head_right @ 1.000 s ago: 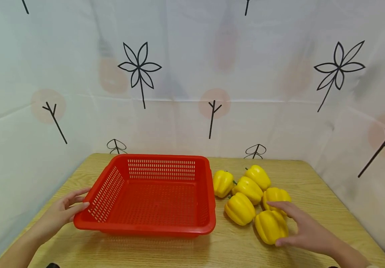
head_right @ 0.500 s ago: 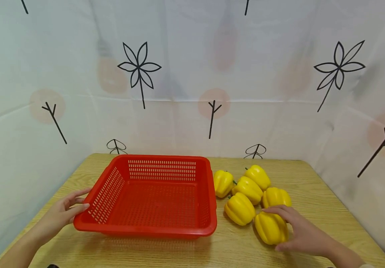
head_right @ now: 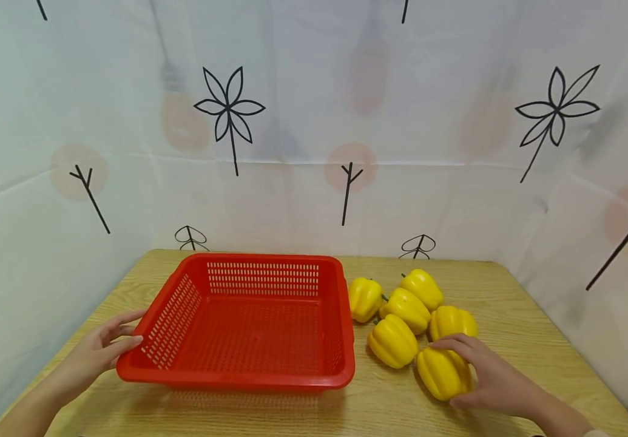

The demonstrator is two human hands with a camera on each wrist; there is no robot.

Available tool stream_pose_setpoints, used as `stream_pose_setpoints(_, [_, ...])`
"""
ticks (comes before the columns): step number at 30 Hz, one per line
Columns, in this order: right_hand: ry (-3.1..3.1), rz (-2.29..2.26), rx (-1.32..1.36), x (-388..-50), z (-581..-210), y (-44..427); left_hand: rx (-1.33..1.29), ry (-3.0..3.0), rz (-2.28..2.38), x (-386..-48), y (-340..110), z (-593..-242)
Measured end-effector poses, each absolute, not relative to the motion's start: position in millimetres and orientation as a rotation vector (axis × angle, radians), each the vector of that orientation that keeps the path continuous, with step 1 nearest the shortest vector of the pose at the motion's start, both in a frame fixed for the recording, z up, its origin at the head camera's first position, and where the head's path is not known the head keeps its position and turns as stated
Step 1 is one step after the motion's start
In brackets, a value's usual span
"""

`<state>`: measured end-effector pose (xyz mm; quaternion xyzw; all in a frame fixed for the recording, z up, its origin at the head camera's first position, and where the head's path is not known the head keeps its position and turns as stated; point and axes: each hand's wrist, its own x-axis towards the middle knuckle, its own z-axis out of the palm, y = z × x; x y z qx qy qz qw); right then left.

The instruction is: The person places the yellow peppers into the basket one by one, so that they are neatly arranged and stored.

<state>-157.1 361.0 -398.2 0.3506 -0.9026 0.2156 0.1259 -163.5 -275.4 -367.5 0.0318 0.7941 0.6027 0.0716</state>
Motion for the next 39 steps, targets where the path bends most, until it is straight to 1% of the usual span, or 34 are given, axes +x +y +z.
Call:
stream_pose_setpoints(15, [-2.628, 0.618, 0.973, -157.0, -396.6, 359.8, 0.143, 2.391, 1.779, -166.0, -279.3, -364.5])
stream_pose_setpoints(27, [-2.587, 0.652, 0.935, -159.3, -374.3, 352.6, 0.149, 2.409, 1.775, -169.5, -280.9, -365.7])
stream_pose_setpoints(39, [-2.566, 0.667, 0.884, -161.8, -354.1, 333.2, 0.173, 2.408, 1.772, -170.3, -283.3, -364.9])
